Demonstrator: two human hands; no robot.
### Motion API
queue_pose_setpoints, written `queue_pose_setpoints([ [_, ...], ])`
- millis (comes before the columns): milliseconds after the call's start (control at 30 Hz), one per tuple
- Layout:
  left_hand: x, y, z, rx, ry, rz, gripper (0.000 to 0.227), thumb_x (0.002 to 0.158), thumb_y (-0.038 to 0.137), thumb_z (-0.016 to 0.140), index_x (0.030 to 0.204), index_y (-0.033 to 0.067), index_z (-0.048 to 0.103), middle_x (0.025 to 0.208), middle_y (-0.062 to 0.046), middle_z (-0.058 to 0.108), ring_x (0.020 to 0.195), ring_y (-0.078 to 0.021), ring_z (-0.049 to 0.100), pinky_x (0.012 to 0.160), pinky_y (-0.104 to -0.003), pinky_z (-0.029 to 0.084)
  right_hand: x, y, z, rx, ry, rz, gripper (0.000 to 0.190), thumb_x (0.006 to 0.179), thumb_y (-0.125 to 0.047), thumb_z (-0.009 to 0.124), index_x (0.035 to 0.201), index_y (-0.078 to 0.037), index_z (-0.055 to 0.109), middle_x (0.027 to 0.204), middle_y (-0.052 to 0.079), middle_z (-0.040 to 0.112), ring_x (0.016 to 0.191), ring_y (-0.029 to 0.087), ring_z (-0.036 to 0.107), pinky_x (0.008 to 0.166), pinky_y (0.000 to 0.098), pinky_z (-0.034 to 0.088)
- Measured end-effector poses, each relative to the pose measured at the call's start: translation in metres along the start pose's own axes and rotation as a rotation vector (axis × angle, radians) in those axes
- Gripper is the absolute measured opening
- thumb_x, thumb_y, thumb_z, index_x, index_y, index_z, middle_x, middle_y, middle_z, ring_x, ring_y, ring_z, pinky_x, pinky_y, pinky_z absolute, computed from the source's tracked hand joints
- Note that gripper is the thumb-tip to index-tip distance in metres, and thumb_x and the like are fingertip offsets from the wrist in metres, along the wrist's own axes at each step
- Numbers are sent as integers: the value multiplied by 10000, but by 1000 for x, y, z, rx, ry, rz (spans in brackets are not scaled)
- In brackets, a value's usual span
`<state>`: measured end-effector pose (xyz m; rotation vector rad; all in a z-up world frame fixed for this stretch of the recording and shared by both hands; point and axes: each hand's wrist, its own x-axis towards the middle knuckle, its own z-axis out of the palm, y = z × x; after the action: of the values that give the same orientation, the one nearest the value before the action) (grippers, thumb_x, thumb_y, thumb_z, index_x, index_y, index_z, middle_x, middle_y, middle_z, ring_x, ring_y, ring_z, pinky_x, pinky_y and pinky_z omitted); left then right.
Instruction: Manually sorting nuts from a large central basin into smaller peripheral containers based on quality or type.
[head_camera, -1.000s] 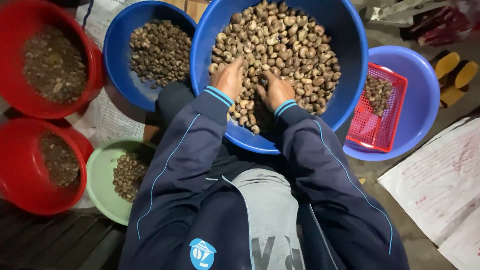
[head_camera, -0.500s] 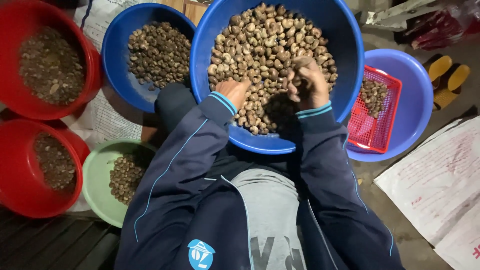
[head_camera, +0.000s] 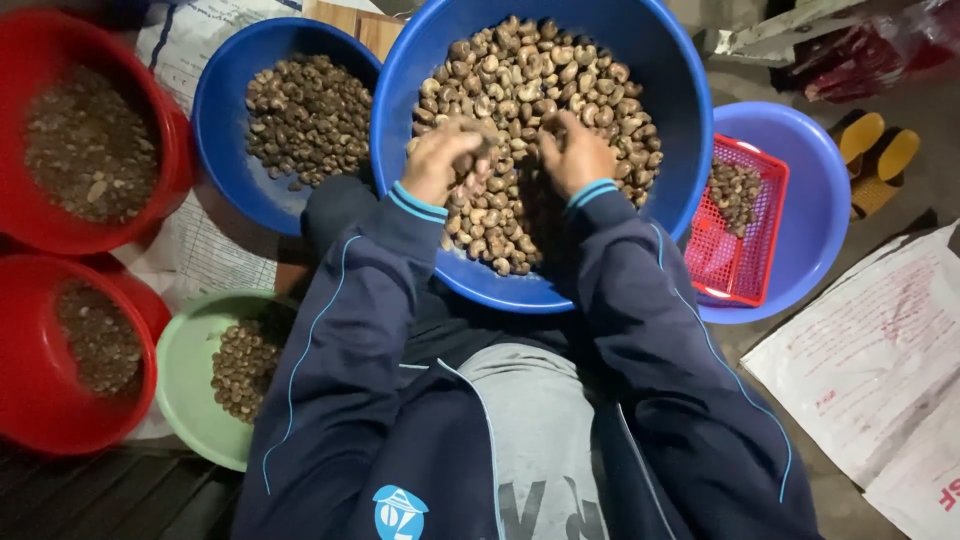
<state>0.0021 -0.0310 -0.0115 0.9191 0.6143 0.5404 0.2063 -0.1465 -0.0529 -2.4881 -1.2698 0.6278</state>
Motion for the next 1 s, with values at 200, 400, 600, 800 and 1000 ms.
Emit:
queue_pose_setpoints([
  [200, -3, 22, -8, -250, 117, 47, 301, 1005, 311, 637, 992, 12, 673, 831, -274, 694, 587, -270, 675, 319, -255, 413, 37, -5, 36, -265, -163, 7, 355, 956, -443, 618, 1210, -210, 538, 1353, 168, 650, 1117, 449, 667, 942, 638, 522],
  [400, 7, 10, -22, 111, 186, 33, 258, 1083, 174, 500, 1125, -35, 645, 818, -206, 679, 578, -196, 635, 354, -214, 412, 28, -13, 19, -210, -161, 21, 330, 992, -444, 567, 1210, -212, 482, 1155, 159, 686, 1042, 459, 692, 907, 626, 536],
  [600, 19, 20, -18, 1099, 112, 28, 222, 1056, 176, 544, 1185, 31, 652, 853, -178, 728, 728, -326, 734, 526, -448, 596, -6, -9, -24, 1231, -179, 140, 278, 960, -350, 693, 1136, -139, 649, 694, 100, 589, 419, 149, 481, 290, 260, 356],
  [800, 46, -12, -27, 1546, 8, -23, 226, 1043, 124, 540, 1216, 94, 682, 938, -151, 764, 779, -326, 733, 765, -536, 583, -39, 6, -71, 1850, -132, 177, 519, 842, -449, 635, 1200, -82, 553, 831, 175, 544, 500, 198, 504, 273, 254, 372],
  [1000, 43, -16, -23, 1561, 7, -7, 243, 1081, 149, 548, 1269, 36, 651, 1135, -249, 720, 1005, -411, 704, 890, -614, 553, -29, 12, -60, 1623, 127, 306, 429, 955, -509, 654, 932, -88, 576, 854, 117, 602, 544, 153, 536, 313, 180, 371],
])
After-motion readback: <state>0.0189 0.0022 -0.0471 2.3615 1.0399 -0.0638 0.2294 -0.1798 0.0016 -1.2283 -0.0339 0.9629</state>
